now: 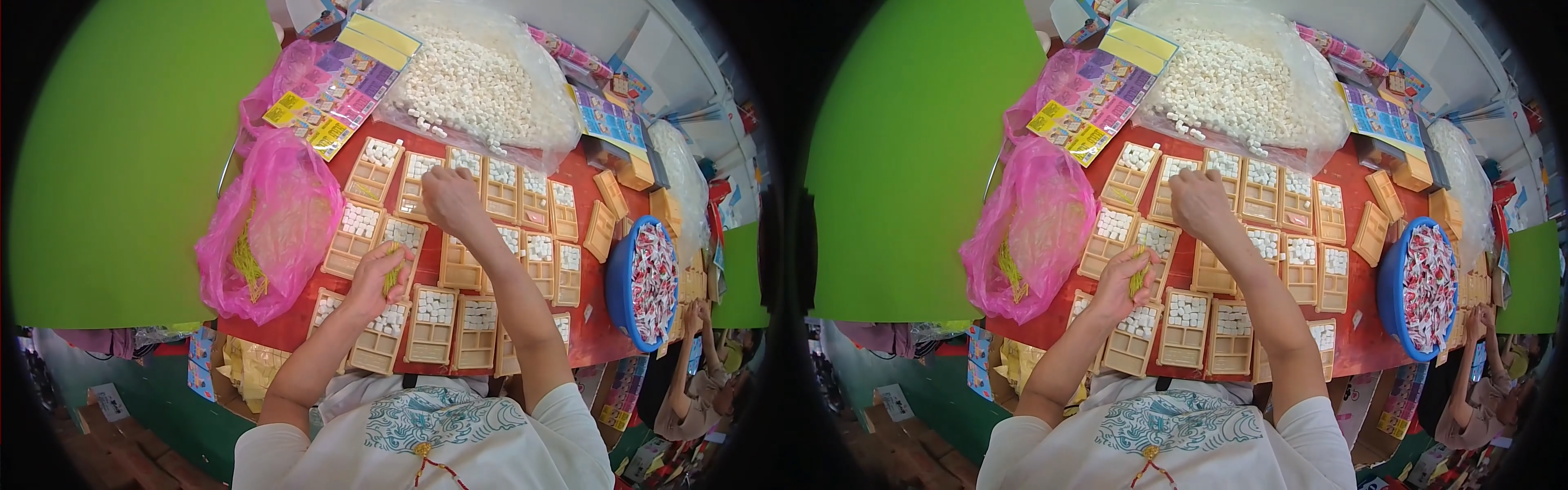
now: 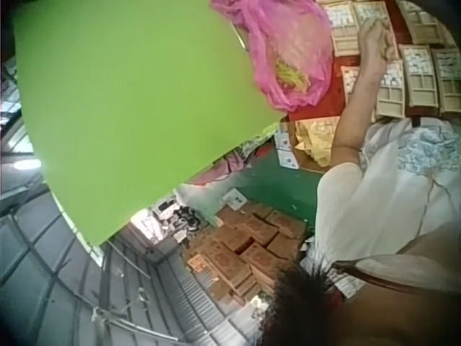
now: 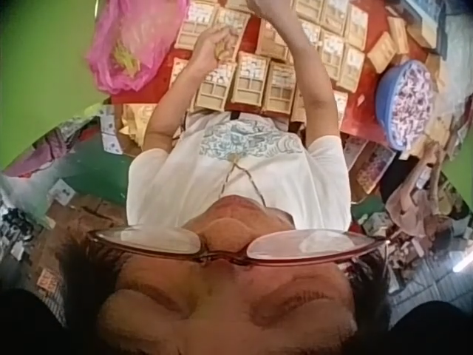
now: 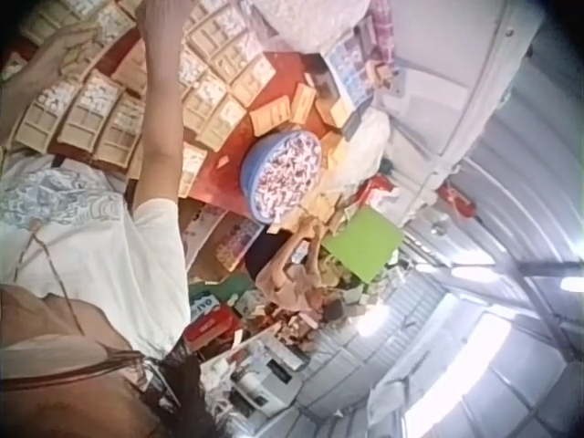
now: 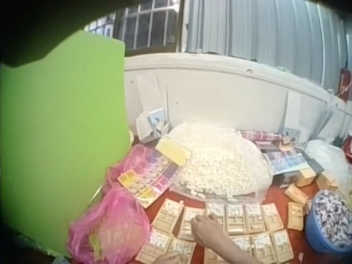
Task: Packaging small white cubes into wooden grid containers and tying them with pink ribbons.
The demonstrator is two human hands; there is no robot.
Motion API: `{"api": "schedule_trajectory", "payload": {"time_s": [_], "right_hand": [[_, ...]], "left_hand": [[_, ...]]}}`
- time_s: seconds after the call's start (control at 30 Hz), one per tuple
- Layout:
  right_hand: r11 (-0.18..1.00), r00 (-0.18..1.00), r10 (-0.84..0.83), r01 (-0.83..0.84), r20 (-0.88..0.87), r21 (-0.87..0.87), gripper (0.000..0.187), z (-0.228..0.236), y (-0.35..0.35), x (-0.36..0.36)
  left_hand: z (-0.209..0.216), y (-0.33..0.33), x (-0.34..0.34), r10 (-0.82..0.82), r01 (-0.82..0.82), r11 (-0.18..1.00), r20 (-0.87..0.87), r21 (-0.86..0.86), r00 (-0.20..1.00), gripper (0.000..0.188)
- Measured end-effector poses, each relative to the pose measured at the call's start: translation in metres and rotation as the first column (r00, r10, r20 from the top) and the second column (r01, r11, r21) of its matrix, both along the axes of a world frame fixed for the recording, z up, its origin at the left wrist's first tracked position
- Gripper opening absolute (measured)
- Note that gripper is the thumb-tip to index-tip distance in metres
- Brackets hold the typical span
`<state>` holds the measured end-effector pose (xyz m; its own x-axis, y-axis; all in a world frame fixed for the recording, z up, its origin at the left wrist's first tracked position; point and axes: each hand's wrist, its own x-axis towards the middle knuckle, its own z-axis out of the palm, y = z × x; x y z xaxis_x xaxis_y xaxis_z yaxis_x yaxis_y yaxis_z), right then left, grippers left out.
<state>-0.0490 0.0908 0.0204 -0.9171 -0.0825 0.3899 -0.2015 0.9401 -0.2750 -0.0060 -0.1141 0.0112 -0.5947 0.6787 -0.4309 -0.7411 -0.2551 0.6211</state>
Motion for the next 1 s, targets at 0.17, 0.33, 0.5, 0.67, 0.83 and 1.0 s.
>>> {"api": "schedule_trajectory", "payload": {"time_s": [0.17, 0.33, 0.5, 0.67, 0.83, 1.0], "right_hand": [[0.97, 0.994, 0.047, -0.069, 0.098, 0.233, 0.013, -0.009, -0.009, 0.002], [0.712, 0.863, 0.364, -0.015, 0.351, -0.702, 0.012, 0.028, -0.014, 0.058], [0.759, 0.913, 0.33, -0.106, 0.238, -0.643, 0.015, 0.02, 0.007, 0.097], [0.447, 0.951, 0.113, 0.211, 0.289, -0.869, 0.014, -0.008, 0.046, 0.111], [0.464, 0.933, -0.172, 0.359, 0.315, -0.81, 0.018, -0.019, 0.067, 0.09], [0.633, 0.926, -0.358, 0.333, 0.118, -0.699, 0.017, -0.034, 0.068, 0.059]], "left_hand": [[0.006, 0.001, 0.0, -0.005, 0.004, 0.999, -0.034, -0.035, 0.999, 0.016], [0.007, 0.007, 0.008, -0.067, 0.064, 0.997, -0.096, -0.039, 0.993, 0.018], [0.007, 0.021, 0.024, -0.203, 0.196, 0.978, -0.119, -0.068, 0.972, 0.019], [-0.002, 0.03, 0.034, -0.2, 0.2, 0.98, -0.033, -0.009, 0.979, 0.019], [-0.005, 0.031, 0.04, -0.14, 0.127, 0.986, 0.125, 0.106, 0.982, 0.017], [-0.004, 0.032, 0.046, -0.143, 0.136, 0.988, 0.096, 0.076, 0.985, 0.018]]}}
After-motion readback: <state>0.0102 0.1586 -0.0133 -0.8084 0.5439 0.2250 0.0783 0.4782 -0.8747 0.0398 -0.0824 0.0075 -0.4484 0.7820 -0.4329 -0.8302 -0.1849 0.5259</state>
